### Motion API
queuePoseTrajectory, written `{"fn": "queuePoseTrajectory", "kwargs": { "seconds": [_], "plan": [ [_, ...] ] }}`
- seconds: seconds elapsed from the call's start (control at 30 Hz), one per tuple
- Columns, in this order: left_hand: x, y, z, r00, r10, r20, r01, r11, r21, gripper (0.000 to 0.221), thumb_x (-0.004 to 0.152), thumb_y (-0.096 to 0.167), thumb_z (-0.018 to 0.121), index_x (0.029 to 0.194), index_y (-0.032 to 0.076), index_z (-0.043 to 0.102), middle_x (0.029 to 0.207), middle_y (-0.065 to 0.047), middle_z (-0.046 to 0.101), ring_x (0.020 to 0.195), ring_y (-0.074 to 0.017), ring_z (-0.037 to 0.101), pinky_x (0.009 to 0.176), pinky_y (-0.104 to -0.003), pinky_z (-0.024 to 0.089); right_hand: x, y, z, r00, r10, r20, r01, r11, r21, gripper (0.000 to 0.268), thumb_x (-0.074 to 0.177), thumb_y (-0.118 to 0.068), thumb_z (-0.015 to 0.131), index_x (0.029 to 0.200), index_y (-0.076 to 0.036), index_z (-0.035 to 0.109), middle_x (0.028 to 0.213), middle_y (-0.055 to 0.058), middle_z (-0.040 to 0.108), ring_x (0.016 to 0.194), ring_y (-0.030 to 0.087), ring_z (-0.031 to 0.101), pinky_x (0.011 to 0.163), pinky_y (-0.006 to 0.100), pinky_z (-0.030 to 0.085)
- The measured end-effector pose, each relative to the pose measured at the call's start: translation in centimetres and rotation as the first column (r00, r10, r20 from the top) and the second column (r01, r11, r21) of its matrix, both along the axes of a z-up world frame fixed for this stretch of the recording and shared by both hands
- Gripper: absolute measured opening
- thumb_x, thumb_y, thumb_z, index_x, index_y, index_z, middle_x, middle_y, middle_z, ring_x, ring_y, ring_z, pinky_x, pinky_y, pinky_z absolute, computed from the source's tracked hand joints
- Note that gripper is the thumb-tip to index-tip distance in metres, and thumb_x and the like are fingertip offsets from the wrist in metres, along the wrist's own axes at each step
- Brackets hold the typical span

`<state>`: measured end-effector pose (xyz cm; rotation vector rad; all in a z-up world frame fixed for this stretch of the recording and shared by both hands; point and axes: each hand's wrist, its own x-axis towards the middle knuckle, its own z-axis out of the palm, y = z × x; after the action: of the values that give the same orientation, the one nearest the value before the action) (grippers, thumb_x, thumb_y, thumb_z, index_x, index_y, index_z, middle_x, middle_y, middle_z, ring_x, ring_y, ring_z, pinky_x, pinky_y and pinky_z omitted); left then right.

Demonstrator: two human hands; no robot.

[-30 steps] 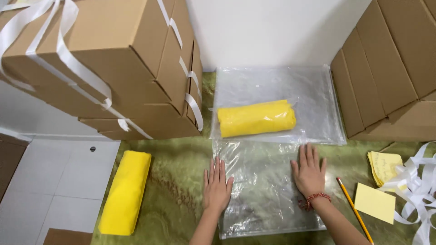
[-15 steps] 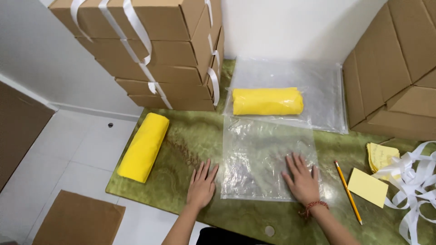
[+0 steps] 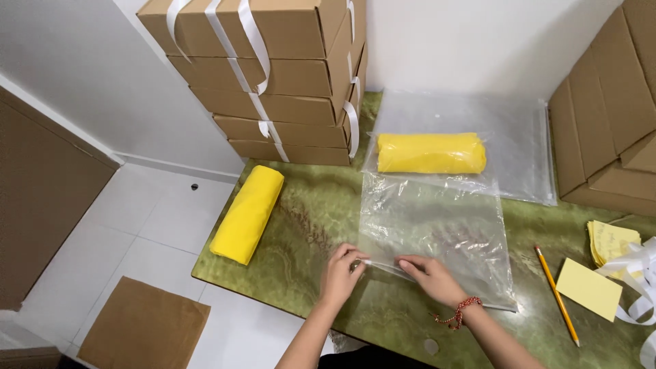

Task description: The person places a yellow sticky note on a brown cardboard box tied with a white ribbon and stacks it. They then place a rolled yellow cloth into a clear plastic bag, seal it, and put it into a separate cardboard box. Finally, they tie a white ribbon around the second box.

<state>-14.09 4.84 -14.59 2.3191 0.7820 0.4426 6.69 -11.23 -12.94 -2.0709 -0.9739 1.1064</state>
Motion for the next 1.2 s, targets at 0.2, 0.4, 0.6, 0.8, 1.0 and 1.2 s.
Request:
{"fn": "queuePoseTrajectory", "kwargs": {
  "seconds": [0.2, 0.4, 0.6, 0.8, 1.0, 1.2],
  "plan": [
    [1.3, 0.6, 4.5, 0.999, -0.018, 0.028, 0.02, 0.996, -0.086, 0.01, 0.098, 0.023, 0.075, 0.108, 0.023, 0.077, 0.099, 0.004, 0.08, 0.083, -0.0169, 0.074, 0.067, -0.034, 0.053, -1.1, 3.0, 0.9, 0.972, 0.109, 0.208, -0.174, 0.93, 0.324, 0.046, 0.09, -0.044, 0.077, 0.131, -0.024, 0.076, 0.126, -0.006, 0.084, 0.109, 0.012, 0.083, 0.098, 0.03, 0.065],
    [1.5, 1.3, 3.5, 0.982, -0.156, -0.111, 0.18, 0.949, 0.258, 0.017, 0.104, 0.037, 0.07, 0.109, 0.021, 0.071, 0.089, -0.002, 0.077, 0.07, -0.0237, 0.073, 0.052, -0.043, 0.059, -1.2, 4.7, 0.0, 0.905, 0.077, 0.419, -0.227, 0.919, 0.323, 0.027, 0.099, -0.029, 0.07, 0.12, -0.018, 0.08, 0.109, -0.002, 0.086, 0.082, 0.017, 0.084, 0.08, 0.034, 0.066],
    [1.9, 1.6, 3.7, 0.982, -0.14, -0.126, 0.16, 0.973, 0.165, 0.014, 0.108, 0.034, 0.059, 0.105, 0.021, 0.064, 0.085, -0.001, 0.074, 0.079, -0.0283, 0.071, 0.06, -0.047, 0.053, -1.7, 5.5, 1.4, 0.907, 0.093, 0.411, -0.27, 0.877, 0.397, 0.02, 0.1, -0.028, 0.069, 0.116, -0.018, 0.077, 0.102, -0.002, 0.086, 0.081, 0.017, 0.083, 0.074, 0.033, 0.062],
    [2.6, 1.3, 4.9, 0.975, -0.213, -0.062, 0.22, 0.959, 0.177, 0.017, 0.107, 0.027, 0.063, 0.1, 0.012, 0.062, 0.103, -0.002, 0.067, 0.098, -0.0224, 0.064, 0.061, -0.043, 0.059, -0.9, 5.1, 2.3, 0.887, 0.141, 0.44, -0.351, 0.826, 0.442, 0.024, 0.1, -0.028, 0.072, 0.115, -0.012, 0.08, 0.102, 0.004, 0.086, 0.078, 0.019, 0.083, 0.078, 0.034, 0.065],
    [3.4, 1.3, 5.3, 0.955, -0.285, -0.077, 0.295, 0.934, 0.202, 0.022, 0.11, 0.025, 0.053, 0.094, 0.012, 0.061, 0.096, -0.004, 0.068, 0.091, -0.0264, 0.06, 0.071, -0.042, 0.05, -0.6, 4.8, -0.1, 0.931, 0.155, 0.331, -0.281, 0.883, 0.377, 0.014, 0.102, -0.025, 0.072, 0.103, -0.011, 0.073, 0.083, 0.005, 0.081, 0.066, 0.02, 0.077, 0.063, 0.033, 0.062],
    [4.4, 1.7, 5.7, 0.959, -0.28, -0.039, 0.283, 0.943, 0.174, 0.021, 0.11, 0.022, 0.051, 0.091, 0.013, 0.057, 0.093, -0.004, 0.066, 0.089, -0.0267, 0.058, 0.081, -0.039, 0.041, -0.1, 5.2, -0.2, 0.898, 0.14, 0.418, -0.265, 0.929, 0.257, 0.02, 0.106, -0.037, 0.064, 0.106, -0.018, 0.059, 0.068, 0.009, 0.072, 0.057, 0.03, 0.068, 0.052, 0.043, 0.05]
  ]
}}
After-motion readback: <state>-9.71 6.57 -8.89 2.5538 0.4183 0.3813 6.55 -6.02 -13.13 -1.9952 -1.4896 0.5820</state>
